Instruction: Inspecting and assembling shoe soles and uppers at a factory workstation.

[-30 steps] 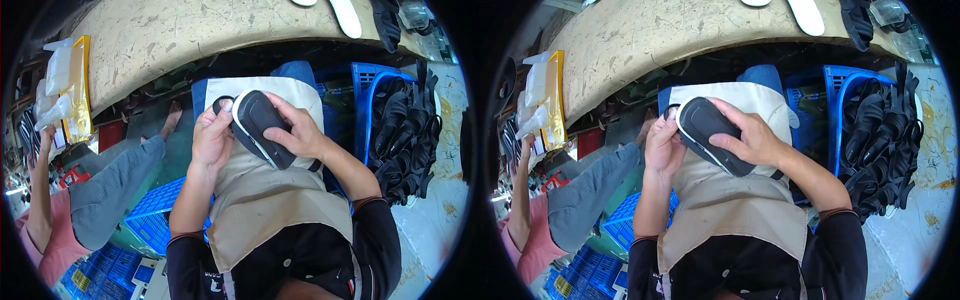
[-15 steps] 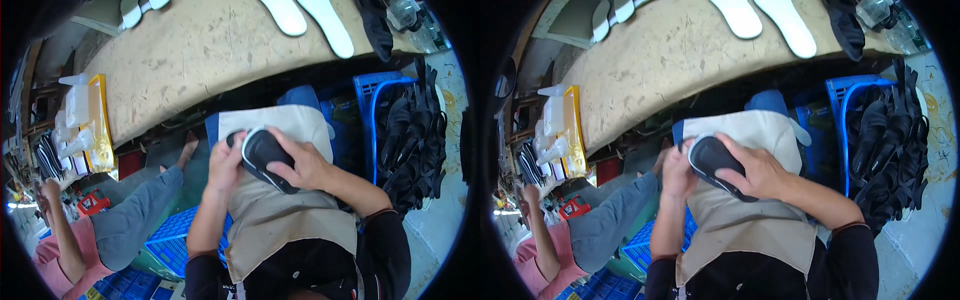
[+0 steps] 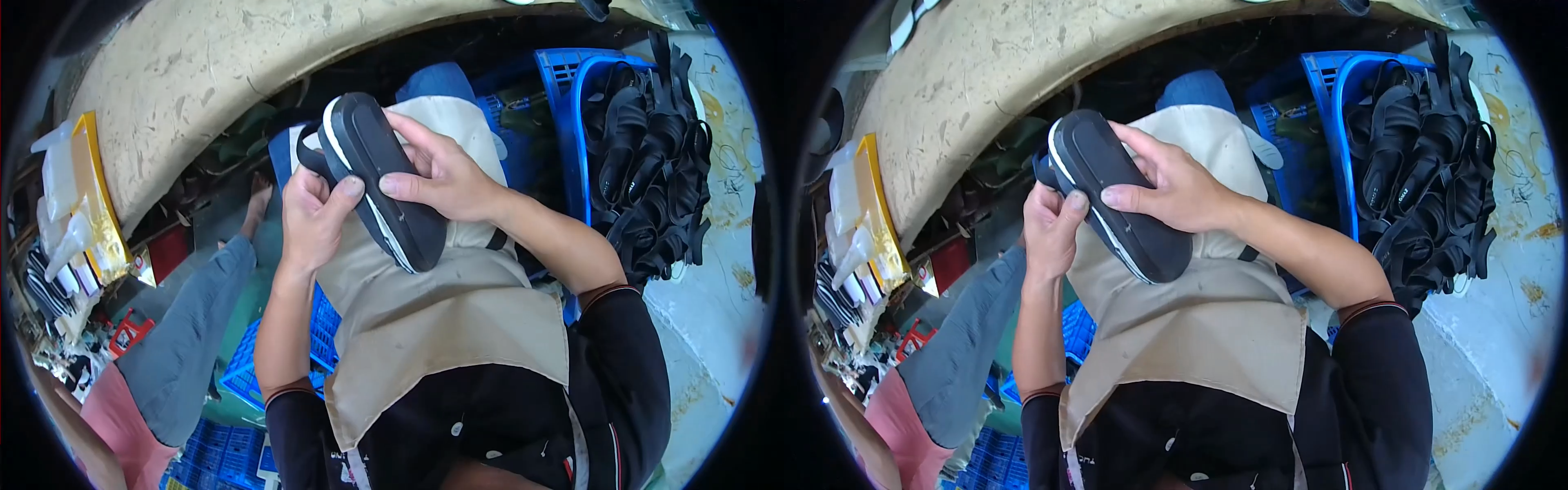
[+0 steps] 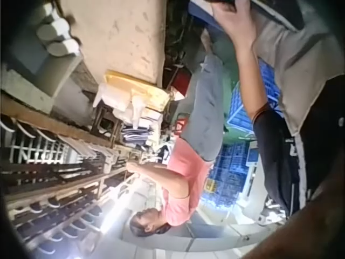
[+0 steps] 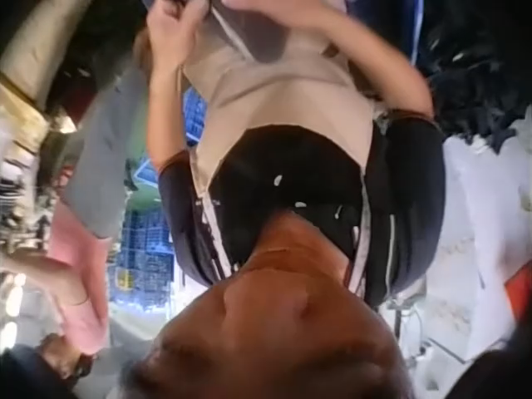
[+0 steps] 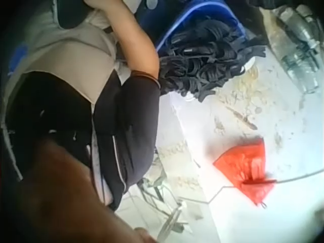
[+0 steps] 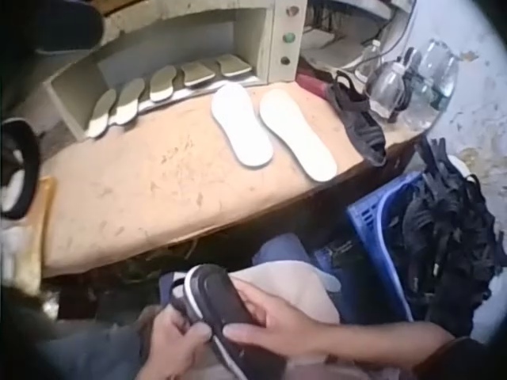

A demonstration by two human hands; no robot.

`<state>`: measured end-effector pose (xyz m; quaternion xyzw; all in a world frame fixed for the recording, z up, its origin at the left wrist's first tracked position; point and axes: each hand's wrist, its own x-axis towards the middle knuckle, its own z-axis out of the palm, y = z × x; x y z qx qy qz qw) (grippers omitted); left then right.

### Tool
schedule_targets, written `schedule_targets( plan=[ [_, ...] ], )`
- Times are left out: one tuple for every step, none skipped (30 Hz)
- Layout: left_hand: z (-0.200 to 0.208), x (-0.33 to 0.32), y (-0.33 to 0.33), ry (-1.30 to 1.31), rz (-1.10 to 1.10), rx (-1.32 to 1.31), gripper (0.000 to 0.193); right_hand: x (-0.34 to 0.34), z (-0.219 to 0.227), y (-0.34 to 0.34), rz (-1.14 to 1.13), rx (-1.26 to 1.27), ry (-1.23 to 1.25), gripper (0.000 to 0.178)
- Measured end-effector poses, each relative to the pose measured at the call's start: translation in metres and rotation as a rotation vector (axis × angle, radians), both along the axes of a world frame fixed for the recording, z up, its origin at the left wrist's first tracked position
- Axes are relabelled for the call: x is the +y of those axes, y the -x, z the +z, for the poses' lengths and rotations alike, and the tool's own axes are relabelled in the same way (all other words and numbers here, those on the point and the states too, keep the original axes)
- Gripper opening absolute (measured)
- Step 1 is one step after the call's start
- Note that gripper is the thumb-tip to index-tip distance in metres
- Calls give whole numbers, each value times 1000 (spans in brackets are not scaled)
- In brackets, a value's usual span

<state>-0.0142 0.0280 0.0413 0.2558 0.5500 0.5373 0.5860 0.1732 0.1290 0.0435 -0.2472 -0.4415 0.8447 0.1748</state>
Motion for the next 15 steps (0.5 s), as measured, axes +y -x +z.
schedule_targets(
  plan=[
    [-2,2,-2,18,8,43,29,-2,-3,1,-35,-27,-55,74],
    [-4,3,-4,35,16,86,27,-4,-6,2,-69,-52,-112,75],
    [-5,4,-7,51,24,130,25,-6,-9,3,-103,-77,-170,76],
    [-5,4,-10,66,32,174,23,-7,-11,4,-138,-101,-230,77],
    [-8,3,-15,64,43,172,23,-7,-12,3,-127,-101,-233,77],
    [-14,1,-21,16,161,259,21,-6,-12,-1,-127,-111,-154,80],
    [-22,0,-28,-37,275,345,19,-4,-12,-6,-131,-123,-79,83],
    [-30,-1,-35,-89,390,429,18,-2,-11,-12,-137,-135,-4,86],
    [-37,-1,-40,-142,505,512,16,-1,-11,-16,-143,-147,70,89],
    [-40,-7,-43,-126,450,495,16,1,-12,-19,-146,-146,61,89],
    [-38,-16,-46,-111,395,478,20,2,-13,-22,-144,-128,52,93],
    [-32,-24,-48,-114,398,479,20,-1,-14,-25,-135,-111,48,97],
    [-25,-30,-50,36,158,309,26,-2,-16,-27,-126,-93,44,101],
    [-21,-33,-52,183,-81,137,33,-3,-17,-27,-117,-75,41,105],
    [-19,-31,-55,182,-78,135,33,-3,-20,-27,-115,-76,39,105]
  ],
)
